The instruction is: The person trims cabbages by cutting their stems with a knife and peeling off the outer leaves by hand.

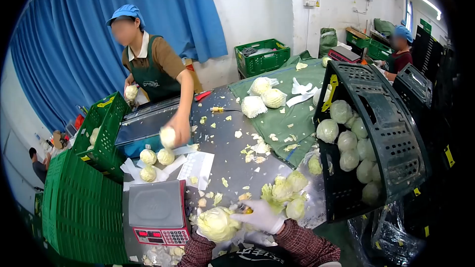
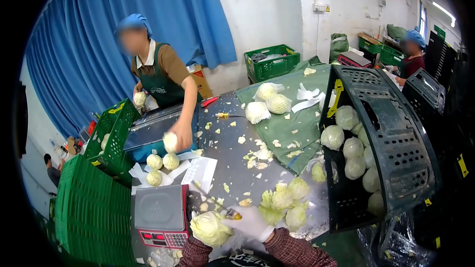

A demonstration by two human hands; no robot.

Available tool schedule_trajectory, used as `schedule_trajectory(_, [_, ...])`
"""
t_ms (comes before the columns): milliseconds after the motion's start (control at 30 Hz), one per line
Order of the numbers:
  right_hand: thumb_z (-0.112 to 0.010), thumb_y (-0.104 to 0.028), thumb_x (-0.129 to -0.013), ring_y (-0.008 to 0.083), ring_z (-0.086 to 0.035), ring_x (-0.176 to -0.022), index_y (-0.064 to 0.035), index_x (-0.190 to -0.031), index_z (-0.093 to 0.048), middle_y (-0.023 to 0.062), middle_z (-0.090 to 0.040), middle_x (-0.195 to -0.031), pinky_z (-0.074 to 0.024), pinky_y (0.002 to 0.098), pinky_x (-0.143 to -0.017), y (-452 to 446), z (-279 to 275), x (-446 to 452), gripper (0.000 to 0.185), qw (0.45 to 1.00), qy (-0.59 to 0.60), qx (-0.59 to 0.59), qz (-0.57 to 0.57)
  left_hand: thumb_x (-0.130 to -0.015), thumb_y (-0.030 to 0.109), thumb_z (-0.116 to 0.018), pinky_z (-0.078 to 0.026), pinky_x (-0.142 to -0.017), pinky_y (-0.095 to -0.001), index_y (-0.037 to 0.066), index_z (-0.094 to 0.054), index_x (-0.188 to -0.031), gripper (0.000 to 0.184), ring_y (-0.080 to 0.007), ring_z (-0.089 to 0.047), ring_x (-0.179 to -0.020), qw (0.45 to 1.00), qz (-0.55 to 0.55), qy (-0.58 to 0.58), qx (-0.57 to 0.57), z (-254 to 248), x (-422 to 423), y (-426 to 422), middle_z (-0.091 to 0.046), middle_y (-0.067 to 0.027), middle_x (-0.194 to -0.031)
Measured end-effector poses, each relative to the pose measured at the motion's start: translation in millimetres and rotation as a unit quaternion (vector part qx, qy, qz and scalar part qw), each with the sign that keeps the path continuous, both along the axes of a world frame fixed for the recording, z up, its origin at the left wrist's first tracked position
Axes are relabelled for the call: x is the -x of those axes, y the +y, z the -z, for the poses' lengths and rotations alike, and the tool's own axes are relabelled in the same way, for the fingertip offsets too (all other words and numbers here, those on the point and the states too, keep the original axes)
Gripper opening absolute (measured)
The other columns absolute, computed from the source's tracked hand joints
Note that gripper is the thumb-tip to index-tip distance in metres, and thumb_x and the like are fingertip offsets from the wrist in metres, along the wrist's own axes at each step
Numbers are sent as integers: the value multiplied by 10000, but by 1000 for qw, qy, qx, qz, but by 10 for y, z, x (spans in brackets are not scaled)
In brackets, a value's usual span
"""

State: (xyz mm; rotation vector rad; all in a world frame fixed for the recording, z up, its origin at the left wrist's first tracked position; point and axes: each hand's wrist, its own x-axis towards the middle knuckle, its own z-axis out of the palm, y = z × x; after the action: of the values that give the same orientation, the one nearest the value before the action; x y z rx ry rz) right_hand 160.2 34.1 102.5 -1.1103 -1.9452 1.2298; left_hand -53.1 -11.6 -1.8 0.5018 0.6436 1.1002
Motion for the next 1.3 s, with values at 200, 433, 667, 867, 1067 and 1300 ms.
schedule_trajectory(200, [-715, -190, -795, 91, -608, -763, -73, -995, -687, 15, -668, -911, -493, 237, -721, 427, 454, -87, 233, 948, 166, 265, 63, -741, 797, -453, -445, -865, -590, -27, -338, -1340, 1025, -529, -491, -1076, 837, 267, -472, 71, -25, 191, -158, -430, -352, -1274])
schedule_trajectory(433, [-650, -424, -837, 169, -652, -861, -112, -1119, -662, 47, -611, -1174, -523, 311, -751, 58, 21, 380, 421, 974, 52, -214, -50, -760, 706, -555, -484, -812, -520, -23, -318, -1333, 957, -472, -499, -1084, 793, 335, -509, 5, 76, 158, -65, -427, -333, -1227])
schedule_trajectory(667, [-684, -229, -847, 49, -564, -561, -100, -1071, -649, 22, -659, -779, -454, 189, -507, 278, 102, 700, 261, 936, 123, 262, -199, -730, 702, -591, -494, -830, -528, -59, -318, -1307, 993, -474, -509, -1073, 810, 287, -510, -39, -17, 90, -225, -436, -349, -1213])
schedule_trajectory(867, [-672, -297, -823, 222, -647, -679, -64, -1095, -629, 76, -673, -887, -527, 311, -649, 433, 718, 273, 361, 978, -181, -107, -8, -717, 784, -508, -503, -767, -466, -25, -438, -1223, 957, -427, -551, -965, 891, 215, -392, -79, 139, 348, -401, -506, -300, -1113])
schedule_trajectory(1067, [-693, -268, -788, 285, -633, -926, -52, -1135, -615, 141, -605, -1115, -503, 347, -778, 46, 690, -119, 416, 994, -59, 9, 87, -667, 762, -599, -430, -989, -519, 41, -352, -1380, 1044, -347, -434, -1270, 976, -196, 11, -95, -181, 1009, -247, -476, -164, -1340])
schedule_trajectory(1300, [-644, -102, -836, 227, -581, -758, 13, -1008, -626, 139, -632, -827, -470, 341, -703, -203, 1052, -492, 208, 990, -7, 37, 133, -672, 112, -784, -440, -973, -358, -1, -438, -1304, 729, -258, -544, -1090, 611, -541, 567, -110, 107, 1713, 47, -536, -132, -1183])
